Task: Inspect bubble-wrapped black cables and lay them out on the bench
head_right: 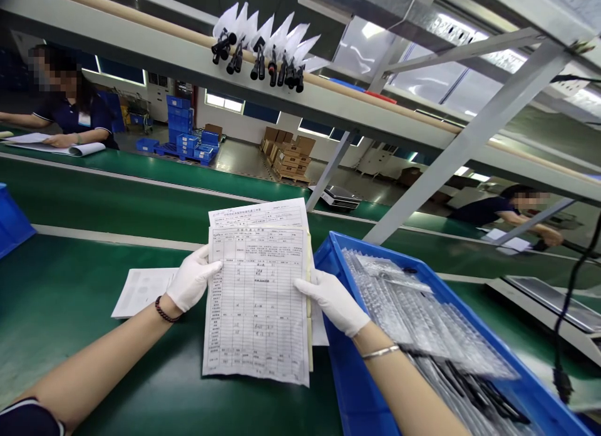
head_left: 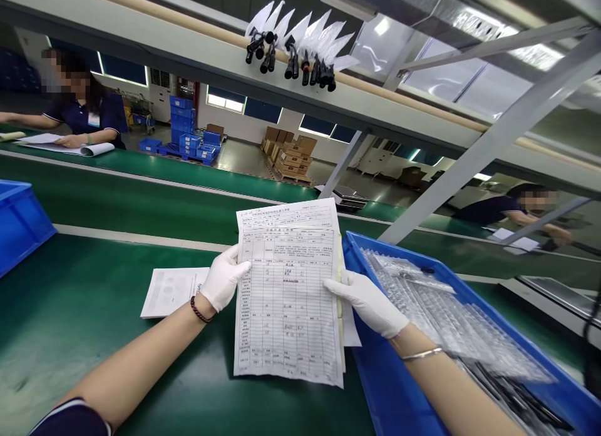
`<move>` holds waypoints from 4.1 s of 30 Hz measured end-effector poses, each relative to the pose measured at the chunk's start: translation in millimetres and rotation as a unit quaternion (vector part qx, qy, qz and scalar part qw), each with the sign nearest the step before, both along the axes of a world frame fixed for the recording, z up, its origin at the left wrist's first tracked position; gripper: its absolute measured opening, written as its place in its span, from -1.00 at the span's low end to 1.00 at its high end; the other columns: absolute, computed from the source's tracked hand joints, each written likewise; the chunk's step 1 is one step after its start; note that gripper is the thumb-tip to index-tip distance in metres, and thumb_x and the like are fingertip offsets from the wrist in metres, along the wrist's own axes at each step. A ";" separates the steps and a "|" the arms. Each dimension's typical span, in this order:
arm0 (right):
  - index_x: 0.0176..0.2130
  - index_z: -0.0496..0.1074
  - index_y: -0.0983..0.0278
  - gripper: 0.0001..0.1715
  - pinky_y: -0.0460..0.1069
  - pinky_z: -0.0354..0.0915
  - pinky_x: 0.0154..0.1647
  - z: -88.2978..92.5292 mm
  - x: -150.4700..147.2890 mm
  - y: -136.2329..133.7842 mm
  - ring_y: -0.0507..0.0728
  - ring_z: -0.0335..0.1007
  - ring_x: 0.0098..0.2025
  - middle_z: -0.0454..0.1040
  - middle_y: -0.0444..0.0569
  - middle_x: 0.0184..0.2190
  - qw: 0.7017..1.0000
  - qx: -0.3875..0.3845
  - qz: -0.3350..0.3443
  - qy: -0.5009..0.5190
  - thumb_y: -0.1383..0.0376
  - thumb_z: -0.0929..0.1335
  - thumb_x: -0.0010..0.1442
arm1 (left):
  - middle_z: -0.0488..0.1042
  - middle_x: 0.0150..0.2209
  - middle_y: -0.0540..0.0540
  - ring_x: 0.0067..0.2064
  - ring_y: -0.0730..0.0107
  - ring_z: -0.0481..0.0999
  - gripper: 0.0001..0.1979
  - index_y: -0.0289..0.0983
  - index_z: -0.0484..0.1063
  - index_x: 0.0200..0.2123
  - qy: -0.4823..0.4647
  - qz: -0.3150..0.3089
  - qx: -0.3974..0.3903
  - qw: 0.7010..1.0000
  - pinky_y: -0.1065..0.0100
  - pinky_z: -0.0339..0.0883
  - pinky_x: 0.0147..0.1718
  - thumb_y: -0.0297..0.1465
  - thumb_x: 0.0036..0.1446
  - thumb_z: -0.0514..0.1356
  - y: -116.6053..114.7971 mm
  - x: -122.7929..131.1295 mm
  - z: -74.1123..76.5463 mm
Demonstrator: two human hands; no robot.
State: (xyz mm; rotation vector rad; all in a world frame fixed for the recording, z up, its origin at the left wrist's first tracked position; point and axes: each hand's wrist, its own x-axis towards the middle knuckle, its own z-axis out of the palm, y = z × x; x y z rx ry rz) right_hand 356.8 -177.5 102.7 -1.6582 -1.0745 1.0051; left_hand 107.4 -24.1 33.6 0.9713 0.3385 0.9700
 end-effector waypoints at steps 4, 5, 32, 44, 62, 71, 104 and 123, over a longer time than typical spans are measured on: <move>-0.03 0.63 0.23 -0.47 0.36 0.37 0.27 -0.3 0.1 0.9 0.43 0.51 0.12 0.62 0.08 0.00 1.000 0.005 0.002 -0.012 -0.01 0.56 0.11 | 0.55 0.11 -0.25 0.19 -0.15 0.50 -0.40 -0.25 0.53 0.09 -0.020 -0.001 -0.006 1.000 -0.08 0.40 0.19 -0.35 -0.06 0.51 -1.0 0.9 3.3; -0.04 0.63 0.23 -0.48 0.36 0.37 0.27 -0.6 0.2 1.1 0.43 0.51 0.12 0.62 0.08 0.00 1.000 0.006 0.002 -0.013 -0.02 0.56 0.11 | 0.53 0.14 -0.24 0.20 -0.15 0.48 -0.38 -0.24 0.51 0.12 -0.025 -0.002 -0.005 1.000 -0.06 0.40 0.19 -0.36 -0.05 0.50 -1.4 0.9 4.3; -0.05 0.63 0.27 -0.37 0.32 0.34 0.30 2.5 -4.1 1.7 0.43 0.48 0.16 0.60 0.09 0.04 1.000 -0.010 0.000 -0.010 -0.10 0.57 0.06 | 0.36 0.31 -0.24 0.35 -0.11 0.31 -0.15 -0.22 0.25 0.38 -0.034 0.001 0.021 0.999 0.02 0.33 0.29 -0.40 0.03 0.44 -2.8 -3.1 9.8; -0.01 0.63 0.29 -0.32 0.28 0.39 0.26 6.1 -5.8 -0.1 0.42 0.49 0.14 0.60 0.11 0.03 1.000 -0.014 -0.011 -0.004 -0.10 0.57 0.04 | 0.45 0.23 -0.29 0.29 -0.02 0.40 0.01 -0.23 -0.06 0.49 -0.021 0.028 -0.015 0.999 0.05 0.33 0.27 -0.34 0.11 0.43 7.2 -6.0 2.1; -0.06 0.63 0.28 -0.38 0.32 0.39 0.24 6.9 -2.4 -0.9 0.42 0.53 0.08 0.61 0.10 0.01 1.000 -0.020 -0.013 -0.020 -0.09 0.57 0.05 | 0.49 0.17 -0.33 0.20 -0.11 0.48 -0.40 -0.32 0.51 0.13 -0.014 0.055 -0.022 0.998 0.02 0.45 0.12 -0.21 0.04 0.47 13.0 -6.6 7.1; -0.09 0.64 0.29 -0.36 0.31 0.41 0.23 8.0 -2.8 -1.5 0.43 0.53 0.09 0.62 0.11 -0.02 0.999 -0.020 -0.018 -0.022 -0.11 0.57 0.02 | 0.54 0.09 -0.33 0.13 -0.09 0.53 -0.40 -0.32 0.54 0.05 0.009 0.056 -0.030 0.998 0.04 0.49 0.02 -0.16 -0.03 0.49 17.1 -7.5 3.1; -0.15 0.61 0.36 -0.59 0.16 0.48 0.14 0.8 214.6 -119.7 0.29 0.58 -0.02 0.67 0.06 -0.19 0.795 0.362 -0.486 -0.004 0.33 0.61 -0.04 | 0.48 0.22 -0.04 0.26 -0.02 0.44 -0.53 -0.03 0.41 0.19 0.257 0.054 -0.003 0.965 -0.09 0.14 0.37 -0.28 0.19 0.24 14.3 -36.0 23.0; -0.22 0.59 0.30 -0.77 0.10 0.48 0.12 -1.2 227.1 -133.3 0.32 0.54 0.05 0.65 0.04 -0.16 0.757 0.350 -0.551 -0.010 0.37 0.50 0.03 | 0.51 0.18 -0.07 0.25 -0.02 0.45 -0.55 -0.11 0.48 0.12 0.221 0.076 -0.010 0.972 -0.04 0.23 0.33 -0.38 0.13 0.26 20.4 -37.1 24.1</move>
